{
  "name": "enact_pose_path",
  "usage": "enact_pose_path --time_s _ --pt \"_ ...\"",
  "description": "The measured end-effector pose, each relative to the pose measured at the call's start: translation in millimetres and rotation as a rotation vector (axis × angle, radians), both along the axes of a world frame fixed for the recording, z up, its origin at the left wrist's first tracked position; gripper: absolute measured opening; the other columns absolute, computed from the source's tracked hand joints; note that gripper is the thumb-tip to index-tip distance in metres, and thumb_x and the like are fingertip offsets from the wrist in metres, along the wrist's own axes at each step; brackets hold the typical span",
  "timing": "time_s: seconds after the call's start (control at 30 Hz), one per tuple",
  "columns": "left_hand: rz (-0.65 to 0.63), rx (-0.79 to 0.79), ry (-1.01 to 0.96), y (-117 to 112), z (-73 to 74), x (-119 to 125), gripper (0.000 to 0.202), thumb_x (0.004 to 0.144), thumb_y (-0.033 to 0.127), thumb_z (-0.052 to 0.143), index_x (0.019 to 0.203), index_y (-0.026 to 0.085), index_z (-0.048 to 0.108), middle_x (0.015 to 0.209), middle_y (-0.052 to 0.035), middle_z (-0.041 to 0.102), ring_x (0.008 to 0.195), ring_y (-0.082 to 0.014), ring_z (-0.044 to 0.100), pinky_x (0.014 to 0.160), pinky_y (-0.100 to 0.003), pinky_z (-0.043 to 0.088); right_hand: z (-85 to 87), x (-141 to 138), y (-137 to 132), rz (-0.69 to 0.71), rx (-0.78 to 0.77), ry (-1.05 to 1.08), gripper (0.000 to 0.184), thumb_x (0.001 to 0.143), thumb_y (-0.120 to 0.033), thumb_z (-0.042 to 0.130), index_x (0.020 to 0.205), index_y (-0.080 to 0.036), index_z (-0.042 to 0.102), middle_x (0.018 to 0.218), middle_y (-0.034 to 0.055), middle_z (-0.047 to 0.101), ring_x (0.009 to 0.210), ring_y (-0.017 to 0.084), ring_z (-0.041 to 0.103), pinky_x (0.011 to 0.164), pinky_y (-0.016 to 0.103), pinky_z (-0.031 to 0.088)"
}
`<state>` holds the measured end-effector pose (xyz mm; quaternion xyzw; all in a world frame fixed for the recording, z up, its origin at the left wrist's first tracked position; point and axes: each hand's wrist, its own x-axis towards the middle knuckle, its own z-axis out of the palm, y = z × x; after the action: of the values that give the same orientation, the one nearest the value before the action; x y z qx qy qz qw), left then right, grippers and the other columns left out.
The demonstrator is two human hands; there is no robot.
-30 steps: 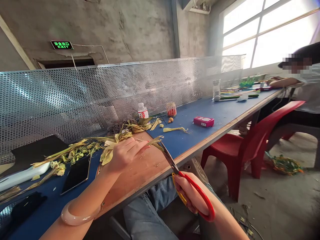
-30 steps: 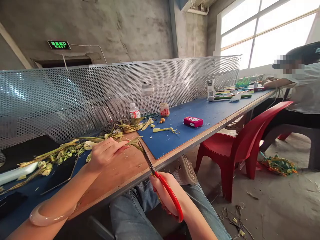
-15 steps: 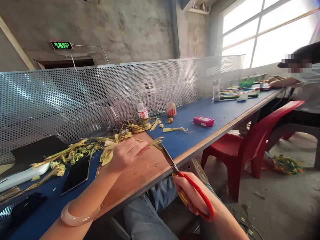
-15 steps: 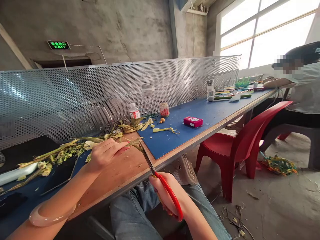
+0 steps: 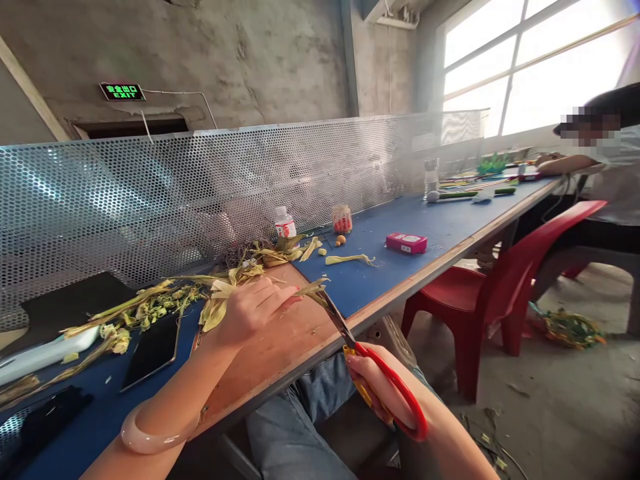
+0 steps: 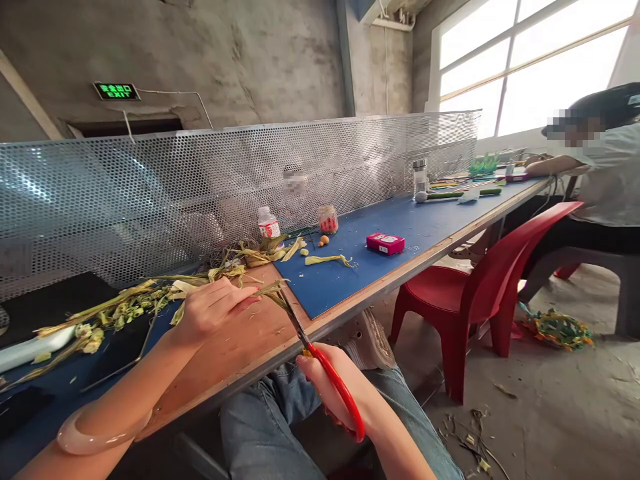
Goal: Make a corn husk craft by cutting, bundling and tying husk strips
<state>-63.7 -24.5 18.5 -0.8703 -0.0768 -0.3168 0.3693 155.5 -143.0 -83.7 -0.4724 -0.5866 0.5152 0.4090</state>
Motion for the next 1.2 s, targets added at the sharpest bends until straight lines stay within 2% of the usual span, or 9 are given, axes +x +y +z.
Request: enact_pose_path --time_s 0.17,0.37,0.57,0.73,0.97,1.07,1.13,1.2 --pt "0.003 -0.002 -0.007 1 -0.8 -1 0.028 0.080 0.016 0.064 0.107 0.018 0.059 0.069 0.0000 0.064 0.063 -0.0120 0.057 0.062 -0.025 0.046 2.9 -2 -1 -0.016 0.027 -0.016 0.031 0.088 -0.043 0.031 0.067 -0.021 0.034 0.051 -0.0082 0.031 0.034 0.005 0.033 0.030 0.016 0.031" --pt "0.004 -0.006 -0.002 -1 0.6 1 0.026 0.081 0.018 0.063 0.107 0.019 0.058 0.069 0.0004 0.063 0.063 -0.0115 0.057 0.062 -0.025 0.046 0.7 -1 0 -0.050 0.158 -0.072 0.037 0.089 -0.046 0.033 0.063 -0.020 0.031 0.054 -0.0069 0.026 0.044 0.005 0.030 0.038 0.015 0.029" --pt "0.006 0.010 0.021 -5 2.5 3 0.025 0.083 0.017 0.060 0.108 0.020 0.058 0.064 0.0018 0.060 0.060 -0.0114 0.055 0.059 -0.025 0.045 -3.1 -4 0 -0.065 0.011 -0.023 0.033 0.087 -0.048 0.031 0.067 -0.021 0.033 0.053 -0.0080 0.027 0.031 0.006 0.034 0.027 0.018 0.030" --pt "0.022 0.047 -0.021 0 -0.4 1 0.025 0.080 0.018 0.064 0.105 0.018 0.059 0.067 0.0008 0.062 0.060 -0.0114 0.056 0.061 -0.025 0.045 -0.6 -1 1 -0.124 0.052 -0.005 0.032 0.086 -0.042 0.034 0.064 -0.020 0.035 0.053 -0.0074 0.031 0.035 0.004 0.033 0.031 0.016 0.030" --pt "0.017 0.006 -0.145 4 1.2 5 0.017 0.080 0.017 0.064 0.097 0.017 0.063 0.067 0.0000 0.067 0.060 -0.0115 0.058 0.061 -0.023 0.045 -2.5 -1 2 -0.150 -0.009 0.073 0.035 0.087 -0.049 0.032 0.067 -0.021 0.037 0.049 -0.0083 0.032 0.032 0.006 0.031 0.029 0.018 0.029" --pt "0.048 -0.097 -0.255 5 0.6 7 0.011 0.081 0.022 0.062 0.090 0.017 0.066 0.069 -0.0020 0.069 0.060 -0.0120 0.059 0.062 -0.023 0.045 4.9 -3 -1 -0.196 0.031 0.031 0.036 0.087 -0.050 0.030 0.065 -0.022 0.034 0.049 -0.0079 0.031 0.034 0.007 0.030 0.033 0.019 0.028" --pt "0.108 -0.274 -0.392 6 0.1 8 0.014 0.083 0.028 0.060 0.086 0.017 0.068 0.065 -0.0013 0.067 0.057 -0.0118 0.058 0.059 -0.023 0.044 10.5 -3 -3 -0.241 0.146 -0.039 0.035 0.086 -0.046 0.033 0.062 -0.021 0.031 0.052 -0.0067 0.029 0.043 0.007 0.030 0.040 0.020 0.029" --pt "0.175 -0.520 -0.543 6 0.4 8 0.020 0.084 0.035 0.057 0.085 0.018 0.069 0.056 0.0015 0.061 0.050 -0.0108 0.054 0.053 -0.022 0.041 12.7 -5 -3 -0.268 0.265 -0.121 0.033 0.084 -0.041 0.040 0.060 -0.020 0.031 0.055 -0.0059 0.028 0.050 0.008 0.027 0.046 0.020 0.027"
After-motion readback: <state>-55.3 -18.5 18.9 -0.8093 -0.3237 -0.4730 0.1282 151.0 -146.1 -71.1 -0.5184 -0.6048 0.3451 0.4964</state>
